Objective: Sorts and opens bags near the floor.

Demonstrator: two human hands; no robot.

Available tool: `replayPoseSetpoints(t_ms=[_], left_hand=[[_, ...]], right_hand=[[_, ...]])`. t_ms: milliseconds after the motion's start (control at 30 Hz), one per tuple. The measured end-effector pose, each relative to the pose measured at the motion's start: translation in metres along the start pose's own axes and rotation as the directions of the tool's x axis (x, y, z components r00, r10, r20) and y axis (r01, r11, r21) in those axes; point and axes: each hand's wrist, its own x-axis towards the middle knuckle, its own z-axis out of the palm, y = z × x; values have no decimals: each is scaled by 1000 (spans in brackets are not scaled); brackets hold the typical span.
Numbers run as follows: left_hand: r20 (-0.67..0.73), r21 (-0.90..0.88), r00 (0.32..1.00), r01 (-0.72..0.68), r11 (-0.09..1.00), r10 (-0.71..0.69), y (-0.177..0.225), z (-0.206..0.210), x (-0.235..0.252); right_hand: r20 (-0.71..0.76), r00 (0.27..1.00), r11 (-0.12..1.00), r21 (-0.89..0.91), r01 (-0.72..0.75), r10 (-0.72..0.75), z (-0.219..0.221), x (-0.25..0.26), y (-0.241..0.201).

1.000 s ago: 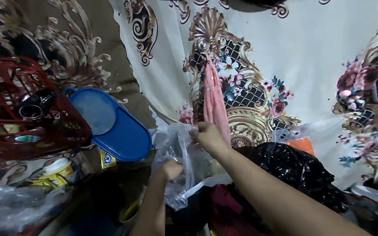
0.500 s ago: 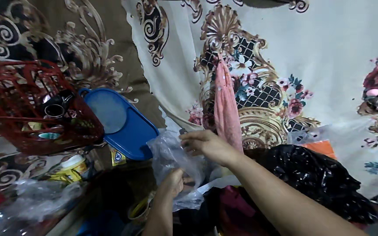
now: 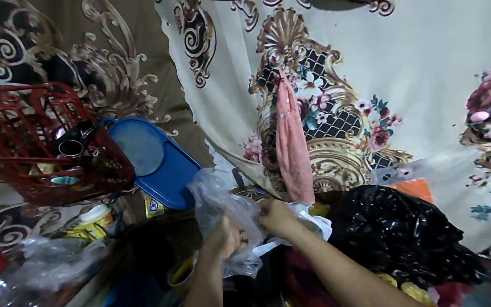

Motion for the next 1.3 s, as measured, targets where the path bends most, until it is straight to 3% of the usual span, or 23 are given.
replayPoseSetpoints(t_ms=[100, 267, 400, 467, 600, 733, 867, 967, 1033, 1100, 1200, 1300], left_hand=[[-45, 15, 999, -11, 1000, 12, 0, -7, 0], [4, 121, 1000, 3, 993, -4, 4, -11, -6], [125, 245, 969, -237, 940, 212, -2, -9, -28], [182, 409, 950, -309, 859, 255, -4, 5, -32], [-54, 645, 905, -291, 707, 422, -12, 21, -20], [-306, 467, 841, -275, 840, 446, 0, -3, -17], [-471, 264, 823, -212, 941, 318, -5, -29, -10], [-597, 193, 778, -100, 976, 197, -2, -32, -13], [-595, 176, 786, -75, 982, 167, -6, -43, -9], [-570, 111, 806, -119, 987, 161, -9, -48, -5], [-543, -69, 832, -177, 982, 111, -3, -36, -8], [-497, -125, 860, -201, 972, 114, 3, -25, -14]], right_hand=[[-8, 998, 983, 169, -64, 66, -1, 5, 8], [-197, 973, 987, 127, -94, 118, -11, 5, 7], [-289, 938, 969, 209, -134, 192, -12, 4, 3], [-282, 934, 964, 210, -162, 218, -8, 3, -2], [-206, 965, 970, 211, -119, 163, 4, 3, -5], [-18, 995, 919, 385, -82, 96, -6, 6, 1], [135, 991, 855, 515, -63, -9, -29, 8, 10], [161, 986, 849, 527, -40, -53, -38, 11, 16], [139, 990, 873, 487, -36, -36, -40, 14, 21], [119, 993, 954, 300, -15, -22, -39, 14, 20], [248, 965, 996, 12, 87, -88, -38, 5, 9], [372, 917, 988, 102, 113, -144, -29, 3, 10]])
